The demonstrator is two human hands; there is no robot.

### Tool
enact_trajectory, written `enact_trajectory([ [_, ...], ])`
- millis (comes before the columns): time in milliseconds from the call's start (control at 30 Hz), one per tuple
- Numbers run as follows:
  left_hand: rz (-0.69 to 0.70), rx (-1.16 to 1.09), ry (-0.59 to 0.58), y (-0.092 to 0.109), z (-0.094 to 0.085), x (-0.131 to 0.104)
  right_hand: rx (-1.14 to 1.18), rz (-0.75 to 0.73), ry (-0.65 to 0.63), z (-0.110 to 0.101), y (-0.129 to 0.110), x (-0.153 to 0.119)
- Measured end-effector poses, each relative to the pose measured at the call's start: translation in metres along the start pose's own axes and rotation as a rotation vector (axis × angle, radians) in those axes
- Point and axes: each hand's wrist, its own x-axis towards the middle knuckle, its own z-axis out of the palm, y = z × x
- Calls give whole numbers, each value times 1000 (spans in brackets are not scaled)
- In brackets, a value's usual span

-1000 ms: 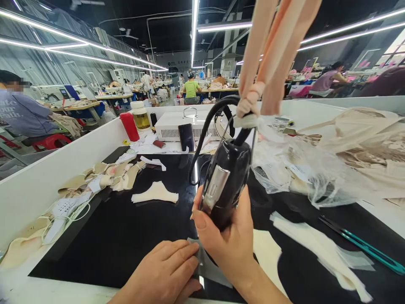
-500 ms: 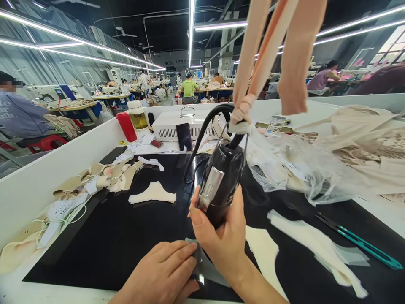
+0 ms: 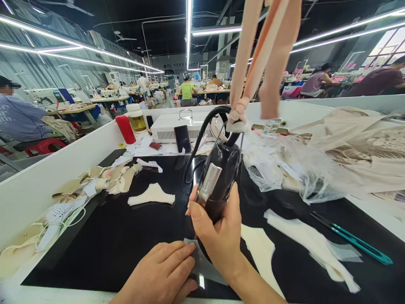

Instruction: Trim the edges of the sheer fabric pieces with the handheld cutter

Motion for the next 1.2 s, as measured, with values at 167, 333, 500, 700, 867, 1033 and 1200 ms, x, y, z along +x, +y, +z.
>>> enact_trajectory([
  [167,1,-11,19,1,1,1,47,17,-28,5,2,-1],
  [333,2,-8,32,0,1,2,61,19,-25,7,4,-2],
  [500,-3,-6,46,0,2,3,38,23,-33,8,4,-3],
  [700,1,-10,40,2,1,1,87,41,-42,13,5,-3],
  [867,-9,-6,36,2,3,0,59,38,-60,15,7,-5],
  [1033,-5,-3,35,1,5,0,48,37,-68,12,5,-1],
  [1200,-4,4,1,2,2,0,26,17,-4,0,0,3],
])
